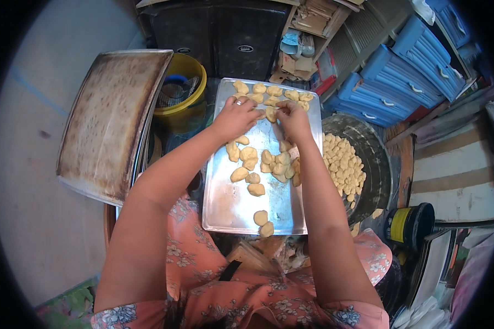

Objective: Manually shape pieces of dough and arrange them on a baking tray.

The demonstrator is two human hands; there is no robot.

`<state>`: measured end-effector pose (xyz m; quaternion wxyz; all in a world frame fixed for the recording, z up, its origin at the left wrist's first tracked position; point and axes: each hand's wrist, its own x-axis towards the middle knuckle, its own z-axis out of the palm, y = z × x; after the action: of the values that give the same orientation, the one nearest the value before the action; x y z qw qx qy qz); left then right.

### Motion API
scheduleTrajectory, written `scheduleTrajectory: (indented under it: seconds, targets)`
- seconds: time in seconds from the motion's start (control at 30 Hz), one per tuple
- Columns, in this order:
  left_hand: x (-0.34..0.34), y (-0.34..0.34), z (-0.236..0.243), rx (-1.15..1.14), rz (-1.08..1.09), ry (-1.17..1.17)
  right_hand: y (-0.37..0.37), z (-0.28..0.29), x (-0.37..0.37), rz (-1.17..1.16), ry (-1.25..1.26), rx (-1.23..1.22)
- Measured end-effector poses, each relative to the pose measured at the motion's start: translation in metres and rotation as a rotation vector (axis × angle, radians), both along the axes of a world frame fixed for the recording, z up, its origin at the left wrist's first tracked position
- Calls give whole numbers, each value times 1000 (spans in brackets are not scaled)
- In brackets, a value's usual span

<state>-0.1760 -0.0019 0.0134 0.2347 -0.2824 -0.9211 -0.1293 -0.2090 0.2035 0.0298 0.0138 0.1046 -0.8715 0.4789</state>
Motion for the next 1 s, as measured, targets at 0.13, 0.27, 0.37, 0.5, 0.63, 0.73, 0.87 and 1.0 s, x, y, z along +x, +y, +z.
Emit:
scheduleTrajectory:
  seconds: [0.13,0.27,0.37,0.5,0.63,0.73,0.87,1.0]
  targets:
    - [-9,-4,1,-103,6,-33,30,9,21,43,128,294]
    - [-14,-1,4,-107,73,1,55,11,14,183,-221,373]
    - [-14,15,8,-135,-62,42,43,-7,3,29,-117,157]
    - [-17,26,-1,-154,-131,0,22,6,2,-49,-123,13]
    - [-25,44,-1,-181,5,-93,35,-8,7,54,169,279]
    - [-20,57,0,-79,84,-5,32,-2,11,-95,-19,312]
    - [-20,71,3,144,-123,-34,38,-6,7,15,101,284]
    - [-27,73,3,29,-50,-163,57,-8,-4,-53,-15,359]
